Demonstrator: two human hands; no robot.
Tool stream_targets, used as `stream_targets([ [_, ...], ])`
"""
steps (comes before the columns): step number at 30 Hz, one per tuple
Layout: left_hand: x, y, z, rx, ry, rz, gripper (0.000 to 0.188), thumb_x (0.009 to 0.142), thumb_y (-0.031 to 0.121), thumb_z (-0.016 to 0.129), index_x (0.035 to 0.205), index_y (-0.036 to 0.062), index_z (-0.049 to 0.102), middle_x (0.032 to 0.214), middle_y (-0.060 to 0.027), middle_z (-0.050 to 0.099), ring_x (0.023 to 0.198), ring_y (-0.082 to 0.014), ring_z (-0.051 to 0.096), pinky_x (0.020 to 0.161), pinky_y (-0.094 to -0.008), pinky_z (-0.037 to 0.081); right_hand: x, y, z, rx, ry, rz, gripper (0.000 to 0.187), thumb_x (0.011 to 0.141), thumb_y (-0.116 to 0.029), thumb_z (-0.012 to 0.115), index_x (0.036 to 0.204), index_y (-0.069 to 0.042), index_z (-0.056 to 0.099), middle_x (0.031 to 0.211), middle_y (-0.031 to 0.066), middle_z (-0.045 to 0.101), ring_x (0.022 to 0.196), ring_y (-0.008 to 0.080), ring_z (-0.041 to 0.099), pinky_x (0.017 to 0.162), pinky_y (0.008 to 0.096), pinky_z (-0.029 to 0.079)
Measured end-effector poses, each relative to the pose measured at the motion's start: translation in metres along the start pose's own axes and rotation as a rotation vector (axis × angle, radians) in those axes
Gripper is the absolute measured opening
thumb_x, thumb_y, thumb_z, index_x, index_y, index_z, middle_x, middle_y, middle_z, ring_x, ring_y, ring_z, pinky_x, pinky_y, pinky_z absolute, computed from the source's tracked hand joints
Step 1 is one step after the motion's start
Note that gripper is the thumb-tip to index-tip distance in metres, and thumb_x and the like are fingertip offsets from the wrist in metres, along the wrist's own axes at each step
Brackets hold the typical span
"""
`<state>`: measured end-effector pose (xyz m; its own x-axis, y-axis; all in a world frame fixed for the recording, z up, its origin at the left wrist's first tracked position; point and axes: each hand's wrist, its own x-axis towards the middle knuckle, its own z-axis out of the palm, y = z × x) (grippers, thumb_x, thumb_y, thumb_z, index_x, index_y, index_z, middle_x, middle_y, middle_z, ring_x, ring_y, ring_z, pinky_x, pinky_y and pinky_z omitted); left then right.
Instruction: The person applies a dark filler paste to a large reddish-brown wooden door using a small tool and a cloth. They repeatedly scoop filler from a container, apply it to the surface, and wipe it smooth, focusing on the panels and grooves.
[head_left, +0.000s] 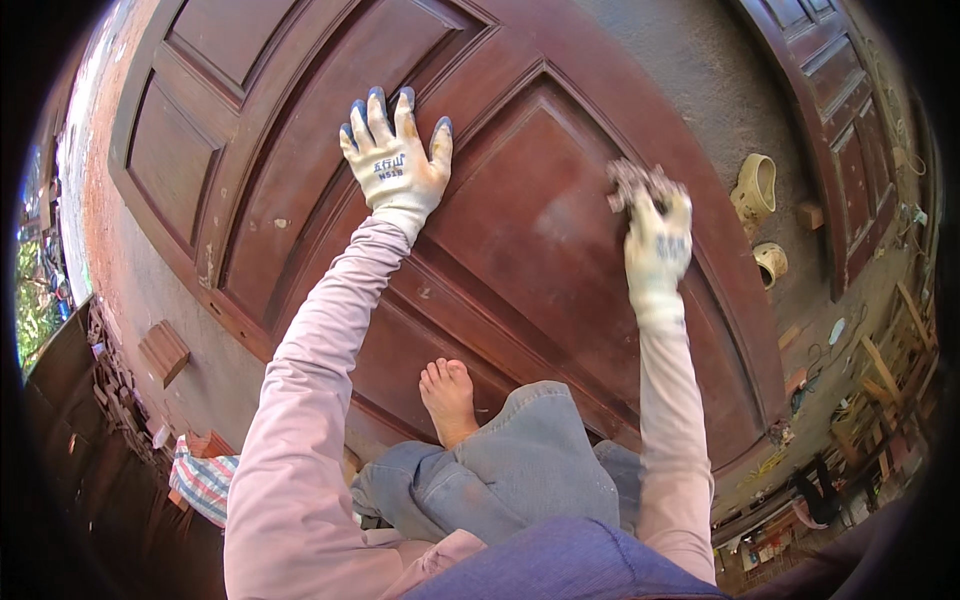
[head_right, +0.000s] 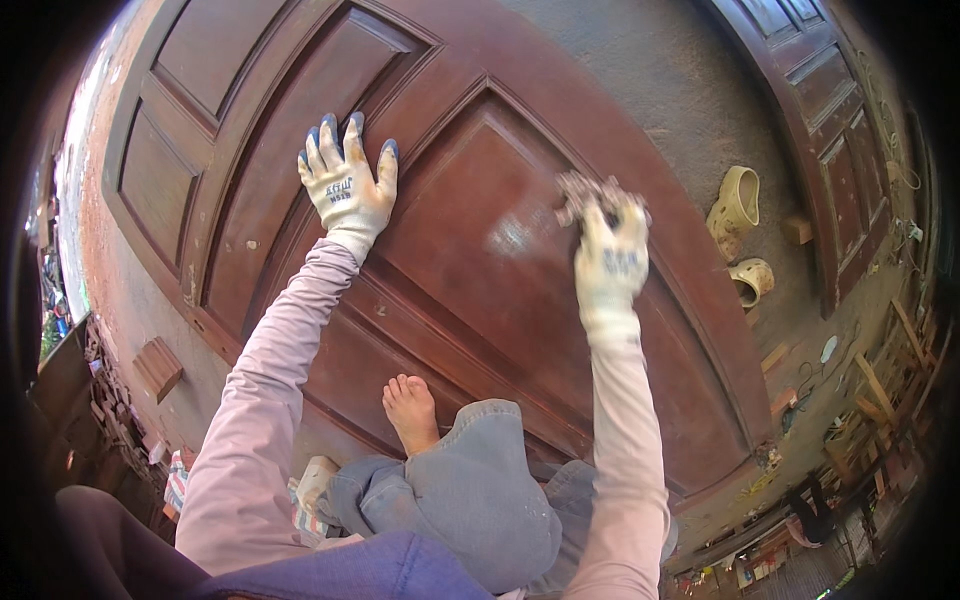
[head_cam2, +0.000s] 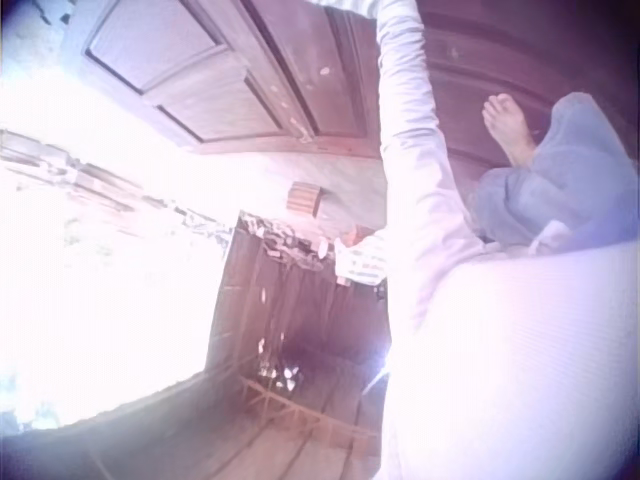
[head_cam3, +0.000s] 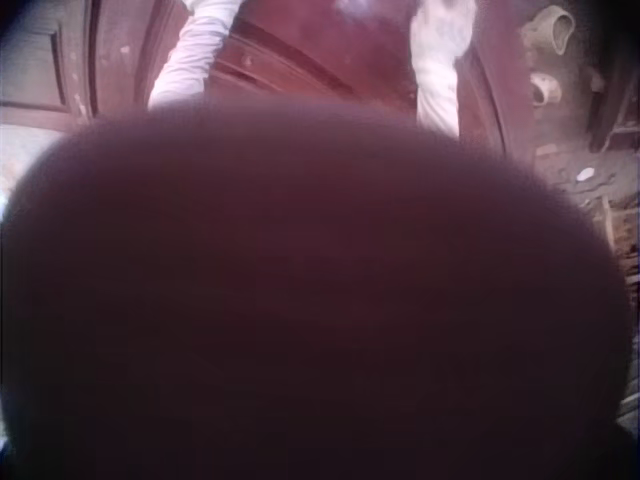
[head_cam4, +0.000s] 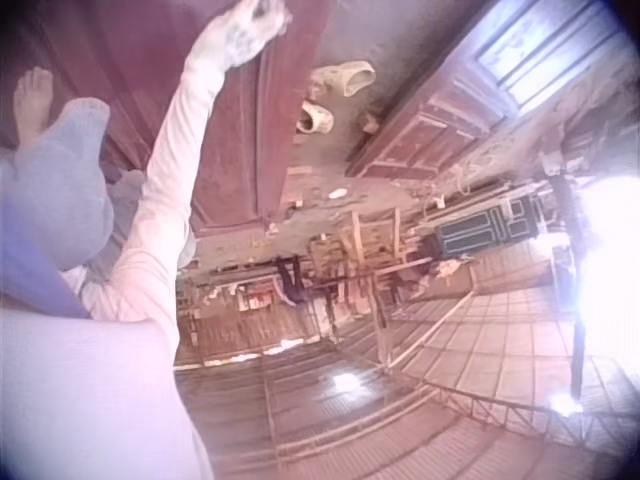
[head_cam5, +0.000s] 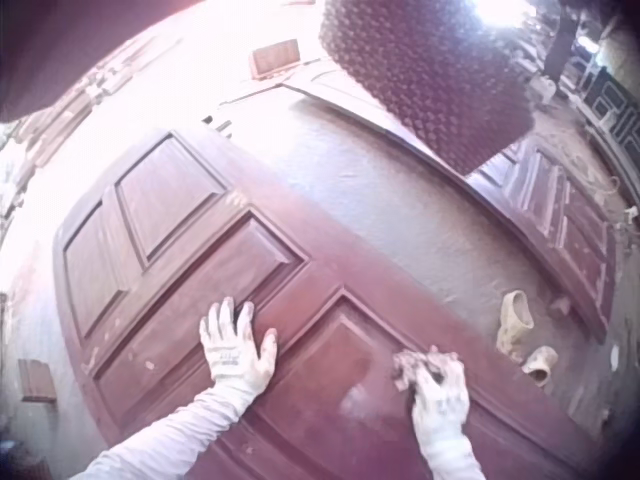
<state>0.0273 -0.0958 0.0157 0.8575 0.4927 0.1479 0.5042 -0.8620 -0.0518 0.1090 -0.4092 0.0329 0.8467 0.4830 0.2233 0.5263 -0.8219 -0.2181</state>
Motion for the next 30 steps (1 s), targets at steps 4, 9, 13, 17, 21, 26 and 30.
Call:
stream_targets([
  [4,0.012,0.016,0.003,-0.043,0.006,0.039,0.065,0.098,0.054,0.054,0.150,0.0142,0.049,0.155,-0.0209,0.040,0.144,-0.0432,0.035,0.118,-0.0614,0.026,0.116,-0.067,0.041,0.004,-0.067,-0.005,0.018,0.082,-0.009,0.063,0.097,-0.015,0.072,0.106,0.0134,0.061,0.101,0.0336,0.063,0.079,0.0468,0.054],
  [9,0.008,0.006,0.009,-0.040,-0.011,0.053,0.065,0.099,0.054,0.053,0.150,0.0142,0.047,0.155,-0.0217,0.040,0.145,-0.0435,0.034,0.118,-0.0616,0.025,0.056,-0.017,0.014,0.020,-0.099,-0.022,0.030,0.082,-0.006,0.064,0.108,-0.019,0.075,0.109,0.0109,0.063,0.103,0.0308,0.065,0.082,0.0418,0.057],
  [13,0.005,-0.002,0.004,-0.011,-0.006,0.023,0.066,0.099,0.054,0.053,0.151,0.0136,0.046,0.155,-0.0220,0.041,0.145,-0.0437,0.034,0.118,-0.0618,0.024,-0.052,0.068,-0.049,0.036,-0.273,0.071,0.042,0.077,0.004,0.062,0.108,-0.020,0.076,0.111,0.0093,0.064,0.106,0.0308,0.066,0.086,0.0409,0.057],
  [17,0.006,0.001,0.002,0.007,-0.016,0.033,0.066,0.099,0.054,0.052,0.151,0.0128,0.045,0.156,-0.0217,0.039,0.146,-0.0438,0.033,0.118,-0.0618,0.024,0.003,0.022,-0.018,0.109,-0.134,-0.062,0.048,0.078,0.004,0.063,0.113,-0.025,0.077,0.131,0.0156,0.064,0.113,0.0328,0.066,0.092,0.0426,0.057],
  [21,0.011,0.014,0.004,-0.018,-0.026,0.050,0.067,0.099,0.053,0.053,0.152,0.0128,0.045,0.157,-0.0216,0.037,0.146,-0.0438,0.032,0.119,-0.0614,0.024,0.118,-0.069,0.039,0.032,-0.194,0.012,0.026,0.084,-0.005,0.060,0.102,-0.019,0.072,0.117,0.0137,0.061,0.103,0.0358,0.066,0.079,0.0470,0.057],
  [26,0.011,0.007,0.006,-0.014,-0.035,0.062,0.067,0.099,0.054,0.052,0.152,0.0126,0.046,0.157,-0.0219,0.037,0.146,-0.0438,0.033,0.118,-0.0618,0.024,0.044,-0.010,0.008,0.030,-0.247,0.024,0.043,0.082,-0.001,0.060,0.115,-0.024,0.073,0.116,0.0103,0.062,0.110,0.0318,0.064,0.085,0.0442,0.057],
  [30,0.007,-0.004,0.008,0.012,0.000,0.050,0.070,0.098,0.056,0.052,0.150,0.0096,0.049,0.156,-0.0233,0.039,0.145,-0.0450,0.034,0.119,-0.0617,0.023,-0.064,0.079,-0.057,0.035,-0.274,0.039,0.053,0.074,0.006,0.062,0.116,-0.024,0.075,0.123,0.0102,0.063,0.113,0.0337,0.064,0.091,0.0426,0.056],
])
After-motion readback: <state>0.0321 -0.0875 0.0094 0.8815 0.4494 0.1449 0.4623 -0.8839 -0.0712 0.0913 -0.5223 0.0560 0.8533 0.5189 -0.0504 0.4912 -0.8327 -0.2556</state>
